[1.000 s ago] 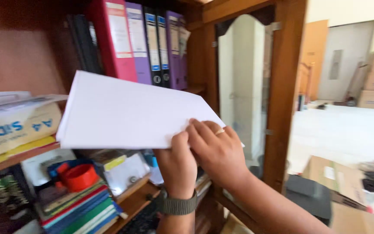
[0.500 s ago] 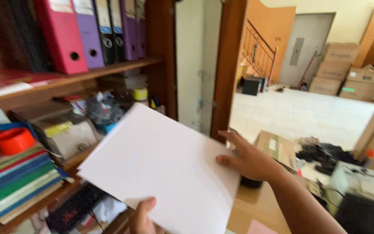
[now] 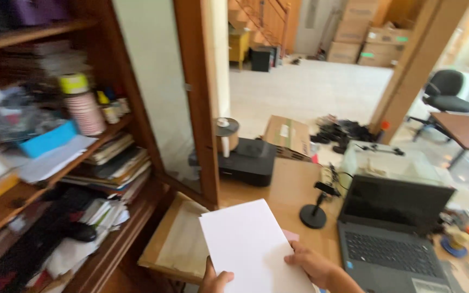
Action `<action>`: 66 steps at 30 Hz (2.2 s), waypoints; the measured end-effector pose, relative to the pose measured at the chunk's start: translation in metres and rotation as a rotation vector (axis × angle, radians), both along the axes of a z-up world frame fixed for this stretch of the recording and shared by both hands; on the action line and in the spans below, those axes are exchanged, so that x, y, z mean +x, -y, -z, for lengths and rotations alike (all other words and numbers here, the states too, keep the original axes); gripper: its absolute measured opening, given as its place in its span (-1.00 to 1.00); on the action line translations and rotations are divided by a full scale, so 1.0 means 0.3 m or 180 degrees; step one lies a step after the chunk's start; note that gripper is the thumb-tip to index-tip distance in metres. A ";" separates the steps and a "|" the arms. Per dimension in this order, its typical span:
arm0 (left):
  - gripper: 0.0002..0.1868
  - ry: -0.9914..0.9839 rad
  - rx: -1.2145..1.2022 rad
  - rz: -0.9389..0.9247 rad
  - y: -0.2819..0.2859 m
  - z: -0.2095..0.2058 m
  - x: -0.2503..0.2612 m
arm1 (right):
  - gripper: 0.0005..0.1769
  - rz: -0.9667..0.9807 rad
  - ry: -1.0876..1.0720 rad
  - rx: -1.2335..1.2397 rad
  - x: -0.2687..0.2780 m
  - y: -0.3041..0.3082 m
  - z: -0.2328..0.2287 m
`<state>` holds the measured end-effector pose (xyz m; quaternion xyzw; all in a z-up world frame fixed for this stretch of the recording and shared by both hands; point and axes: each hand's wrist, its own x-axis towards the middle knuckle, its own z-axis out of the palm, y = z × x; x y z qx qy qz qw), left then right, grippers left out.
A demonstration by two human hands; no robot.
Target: The person opens a wooden bookcase and removes several items including a black folder, a small plastic container, rolls of tape, and multiple books. They place these items on the adjacent desk and continue to remove more books and small boxes, stacking them on the desk.
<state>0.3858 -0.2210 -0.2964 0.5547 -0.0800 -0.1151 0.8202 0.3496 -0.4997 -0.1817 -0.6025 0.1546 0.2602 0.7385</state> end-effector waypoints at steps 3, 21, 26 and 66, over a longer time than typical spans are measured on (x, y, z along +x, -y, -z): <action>-0.27 -0.0435 0.0216 0.0149 0.089 0.168 0.061 | -0.40 0.0299 0.0130 0.0214 -0.034 0.061 0.093; -0.03 -0.0269 0.2249 0.1200 0.277 0.592 0.605 | -0.45 0.1793 -0.0499 -0.0582 0.362 0.186 0.558; 0.05 -0.0783 0.1852 0.1333 0.300 0.594 0.679 | -0.47 0.1990 -0.0721 -0.0515 0.407 0.198 0.583; -0.28 0.0709 0.2804 0.1019 0.303 -0.088 0.602 | -0.44 0.0369 0.1786 -0.3204 0.489 0.203 0.219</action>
